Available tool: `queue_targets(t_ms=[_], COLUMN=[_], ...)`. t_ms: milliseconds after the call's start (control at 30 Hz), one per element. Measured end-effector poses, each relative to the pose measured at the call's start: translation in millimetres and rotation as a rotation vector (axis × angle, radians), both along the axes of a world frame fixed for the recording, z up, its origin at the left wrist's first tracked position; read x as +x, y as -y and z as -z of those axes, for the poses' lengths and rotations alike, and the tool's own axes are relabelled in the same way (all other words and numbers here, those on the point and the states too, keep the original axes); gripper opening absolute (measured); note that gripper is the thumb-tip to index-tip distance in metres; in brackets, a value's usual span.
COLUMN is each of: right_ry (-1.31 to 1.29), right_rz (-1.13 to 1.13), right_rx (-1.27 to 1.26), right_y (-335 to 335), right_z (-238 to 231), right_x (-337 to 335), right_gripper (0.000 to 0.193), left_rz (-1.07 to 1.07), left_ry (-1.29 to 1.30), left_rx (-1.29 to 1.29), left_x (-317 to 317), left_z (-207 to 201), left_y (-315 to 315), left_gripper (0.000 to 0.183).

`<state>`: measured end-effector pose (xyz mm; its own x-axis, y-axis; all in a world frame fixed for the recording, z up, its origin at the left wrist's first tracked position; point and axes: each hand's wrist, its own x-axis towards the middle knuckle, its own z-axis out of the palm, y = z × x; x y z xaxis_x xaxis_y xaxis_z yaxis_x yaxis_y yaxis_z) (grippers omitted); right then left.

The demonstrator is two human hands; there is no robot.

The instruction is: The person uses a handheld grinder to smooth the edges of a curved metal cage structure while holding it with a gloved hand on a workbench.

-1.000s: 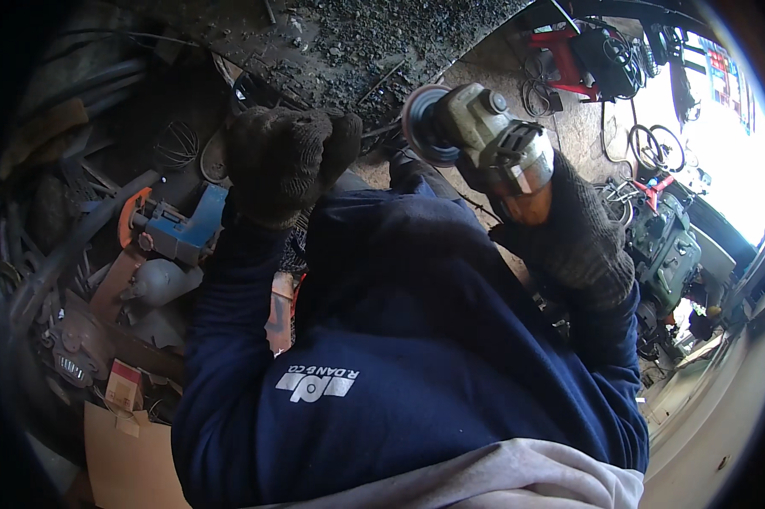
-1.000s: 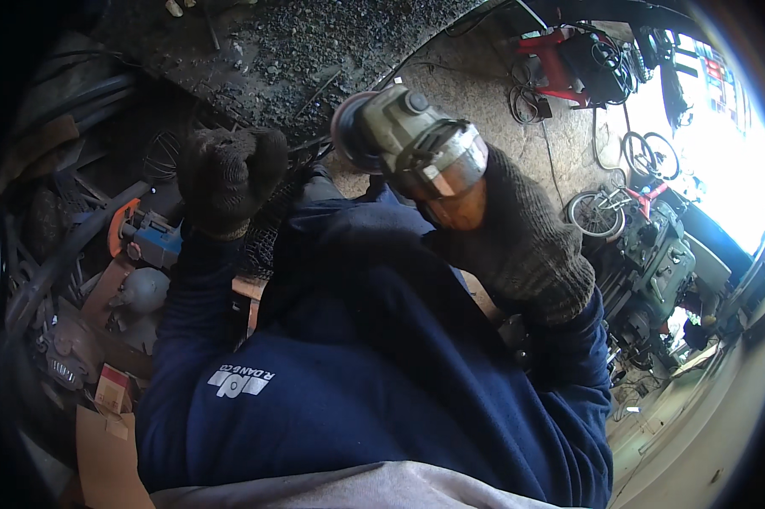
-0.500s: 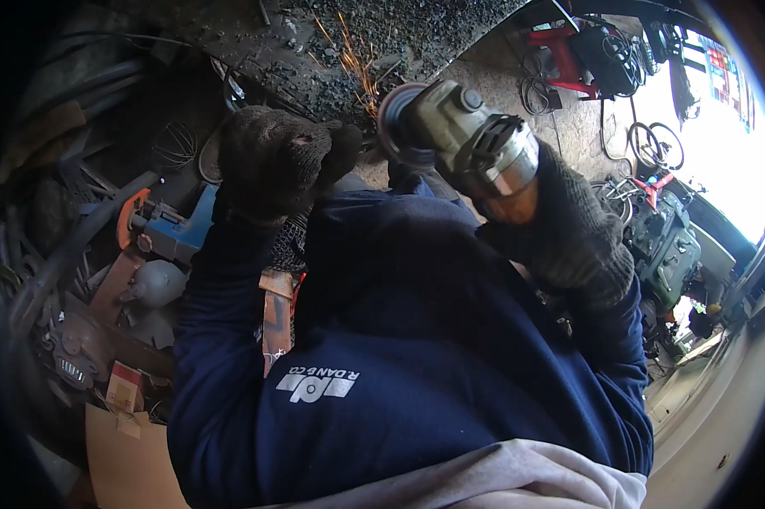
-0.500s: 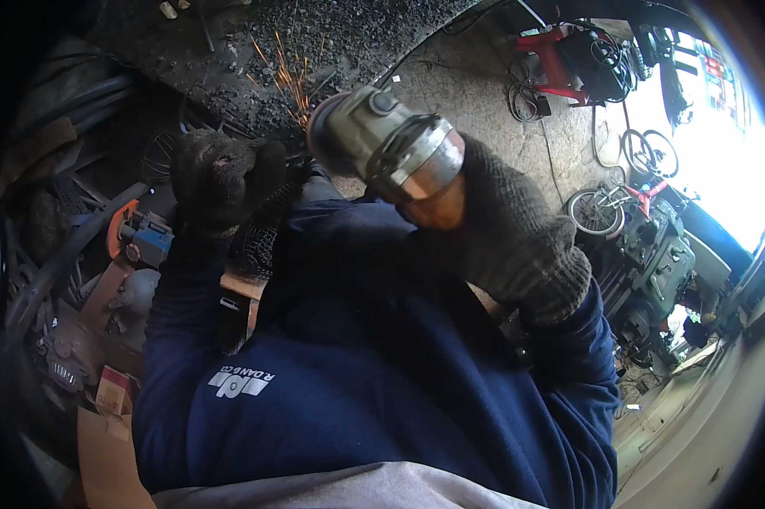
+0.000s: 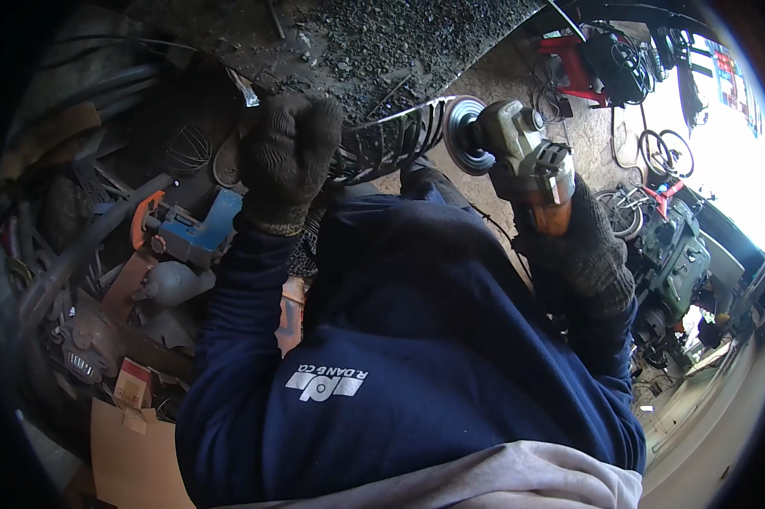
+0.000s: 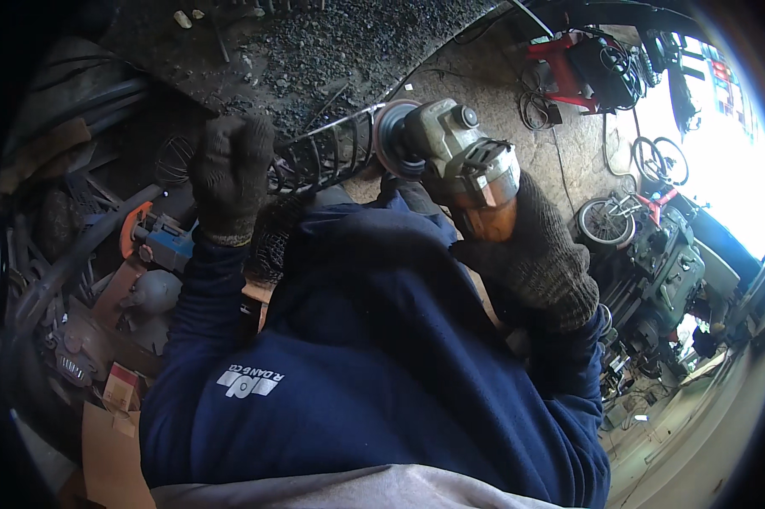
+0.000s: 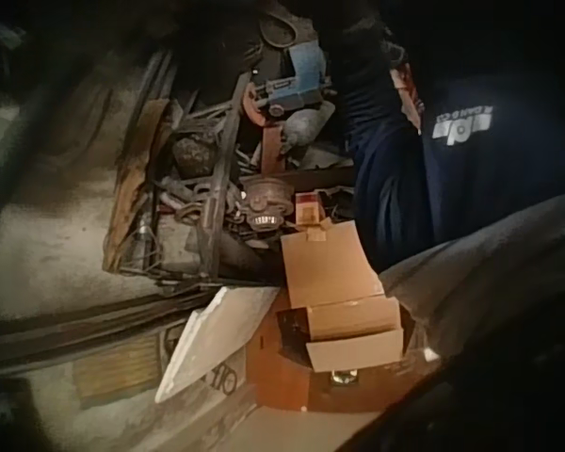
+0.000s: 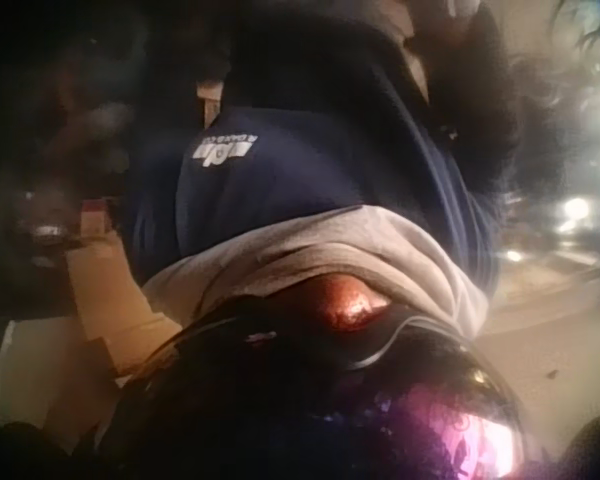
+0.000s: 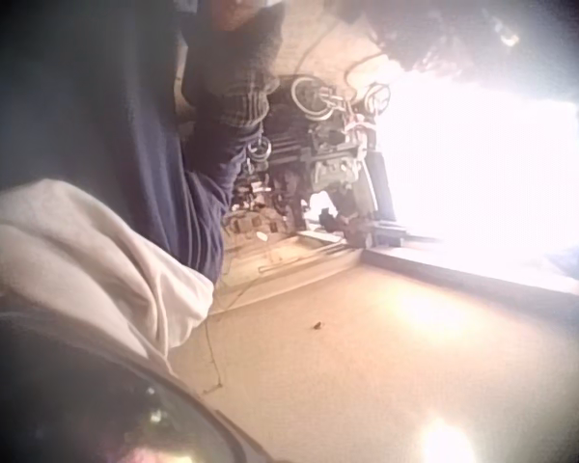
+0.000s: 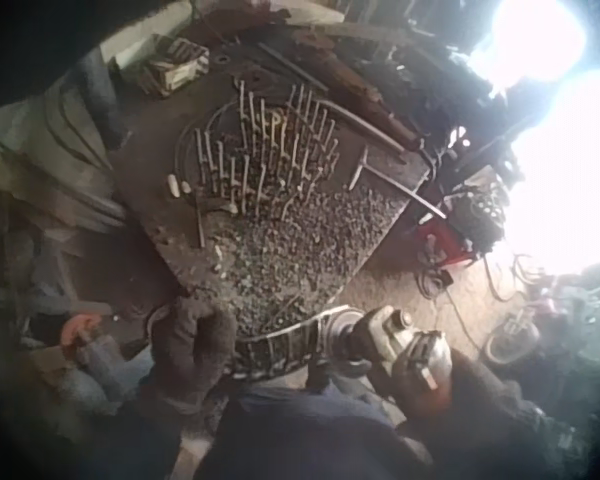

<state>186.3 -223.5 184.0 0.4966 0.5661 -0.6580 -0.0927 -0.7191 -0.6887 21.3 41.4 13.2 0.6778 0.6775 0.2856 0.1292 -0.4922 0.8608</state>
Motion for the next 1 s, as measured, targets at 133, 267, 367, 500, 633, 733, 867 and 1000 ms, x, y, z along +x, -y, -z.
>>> queue_targets(t_ms=[133,267,367,500,633,733,867,1000], right_ry=[-0.003,-0.035,-0.078,-0.103,-0.058,-0.076,-0.093,-0.104], right_rz=[0.05,0.094,0.103,0.174,0.079,0.05,0.122,0.25], right_rx=[0.055,0.033,-0.008,0.066,0.002,0.015,0.042,0.089], right_y=[0,-8,-18,-6,-4,3,2,5], right_z=[-3,-2,-13,2,4,8,8,11], right_x=[-9,-10,-9,-16,-12,-7,-14,-20], right_gripper=[0.083,0.084,0.083,0.083,0.084,0.084,0.083,0.082], left_rz=[0.066,0.05,0.018,-0.039,-0.006,-0.004,0.033,-0.018], left_ry=[-0.074,-0.059,0.031,0.103,-0.124,-0.264,0.035,0.057], left_rx=[-0.11,-0.257,-0.388,-0.508,-0.45,-0.142,-0.632,-0.623], left_x=[3,-4,-7,-9,-16,-24,-39,-42], left_z=[-2,14,21,42,38,36,43,20], left_y=[-7,-14,-9,-9,-8,-15,-31,-43], left_gripper=[0.022,0.022,0.021,0.024,0.014,0.015,0.026,0.026])
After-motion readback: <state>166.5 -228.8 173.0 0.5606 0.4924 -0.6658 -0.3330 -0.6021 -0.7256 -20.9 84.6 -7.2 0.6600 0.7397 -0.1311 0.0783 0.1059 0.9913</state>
